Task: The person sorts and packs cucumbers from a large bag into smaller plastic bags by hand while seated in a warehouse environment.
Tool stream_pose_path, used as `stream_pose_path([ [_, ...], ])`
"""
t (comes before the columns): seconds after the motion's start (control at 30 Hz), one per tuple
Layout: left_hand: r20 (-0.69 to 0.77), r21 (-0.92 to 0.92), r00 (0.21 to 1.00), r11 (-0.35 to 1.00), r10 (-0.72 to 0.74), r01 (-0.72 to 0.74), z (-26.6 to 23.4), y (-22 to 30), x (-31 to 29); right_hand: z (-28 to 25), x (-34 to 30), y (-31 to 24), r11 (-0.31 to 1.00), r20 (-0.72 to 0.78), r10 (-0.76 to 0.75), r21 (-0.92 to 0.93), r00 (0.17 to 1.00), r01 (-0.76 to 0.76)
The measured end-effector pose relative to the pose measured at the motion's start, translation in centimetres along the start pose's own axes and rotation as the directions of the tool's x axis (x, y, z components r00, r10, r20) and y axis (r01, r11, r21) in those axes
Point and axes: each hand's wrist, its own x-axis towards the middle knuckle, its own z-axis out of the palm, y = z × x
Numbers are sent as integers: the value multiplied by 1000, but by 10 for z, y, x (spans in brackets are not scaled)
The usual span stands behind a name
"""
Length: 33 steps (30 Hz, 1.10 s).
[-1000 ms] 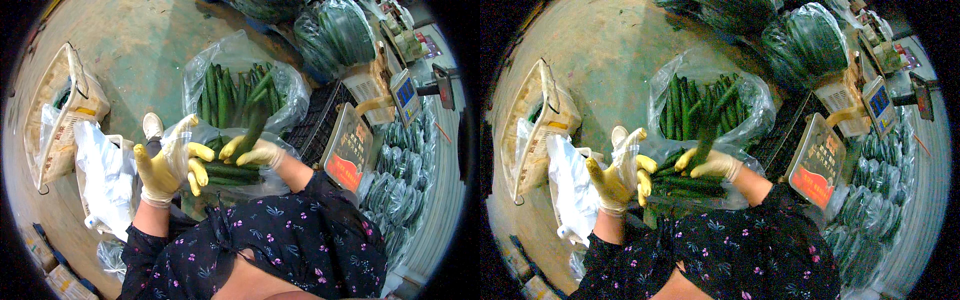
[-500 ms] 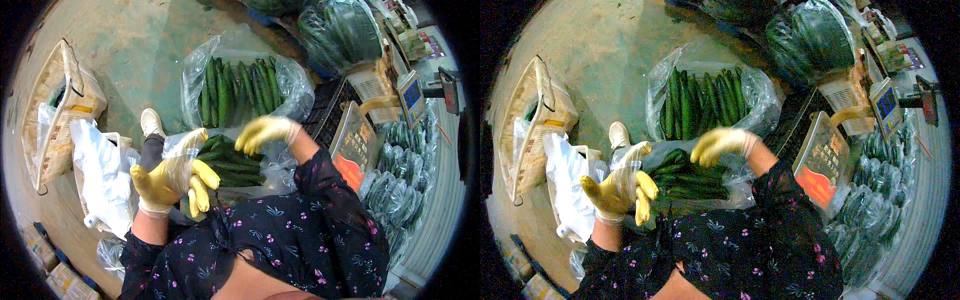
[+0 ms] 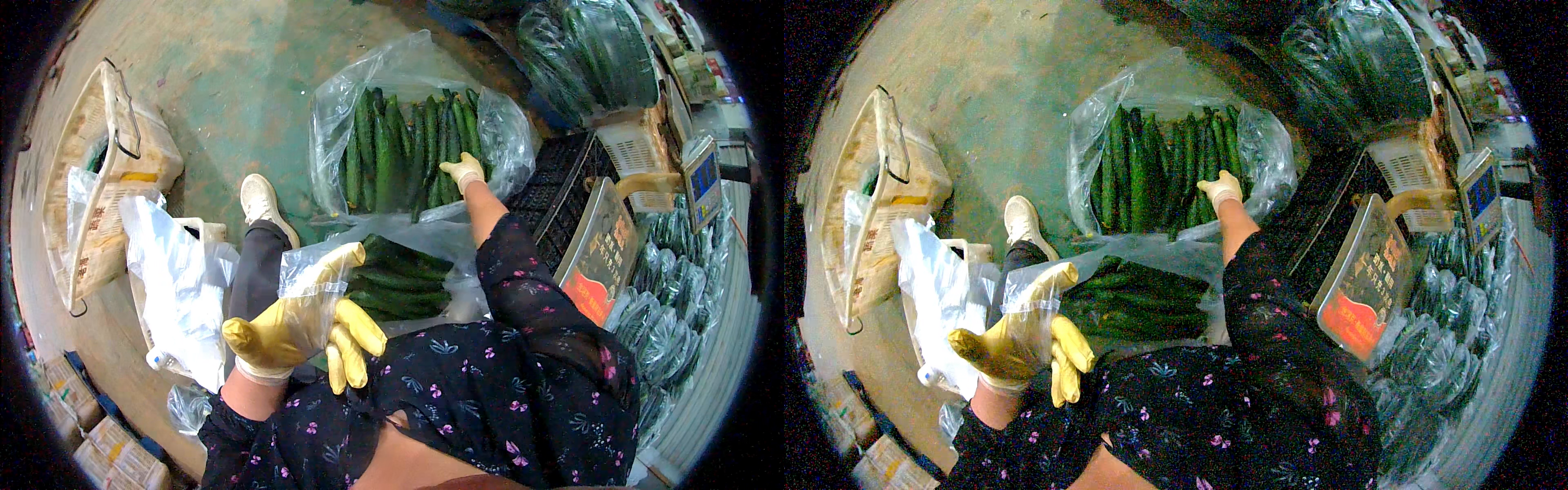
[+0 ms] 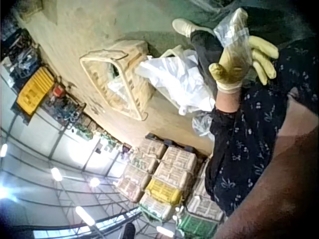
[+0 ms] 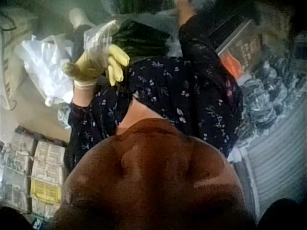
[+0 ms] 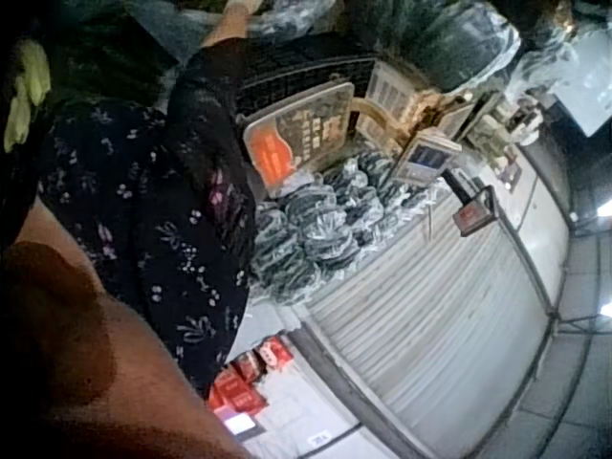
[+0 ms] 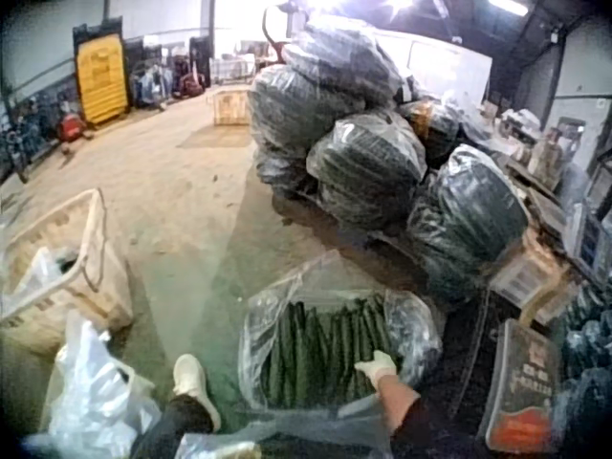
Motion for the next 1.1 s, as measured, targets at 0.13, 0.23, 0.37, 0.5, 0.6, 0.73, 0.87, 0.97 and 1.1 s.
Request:
stream_pose_path([
  [0.13, -35, 58, 999, 998, 7, -5, 1, 2, 1, -14, 3, 11, 301, 368, -273, 910, 889, -284],
  [0.23, -24, -2, 994, 994, 107, -107, -1, -5, 0, -68, -54, -28, -37, 251, -637, 934, 729, -355],
  [0.37, -119, 78, 984, 989, 135, -126, 6, 2, 5, -118, -153, -53, -111, 75, -923, 887, 378, -448],
  [0.5, -24, 25, 973, 973, 228, -228, -3, 1, 6, -95, -210, -38, 425, 426, -902, 905, 74, -31],
  [0.6, 49, -39, 973, 974, 227, -225, -8, 4, 3, -28, -208, 14, 686, 804, -558, 308, 205, 659],
  [0.73, -34, 43, 980, 980, 197, -196, 2, 3, 3, -26, -216, 1, 626, 977, -148, -30, 156, 779],
  [0.87, -33, 44, 988, 987, 154, -152, 1, 0, 0, -61, -178, -18, 715, 723, -687, 655, 75, 243],
  [0.97, -22, -33, 989, 989, 144, -144, 1, -5, -1, -72, -106, -22, 400, 430, -859, 903, 277, -159],
  [1.1, 59, -24, 995, 996, 86, -84, -1, -2, 5, -30, -3, 29, 741, 92, 47, 664, 995, -97],
])
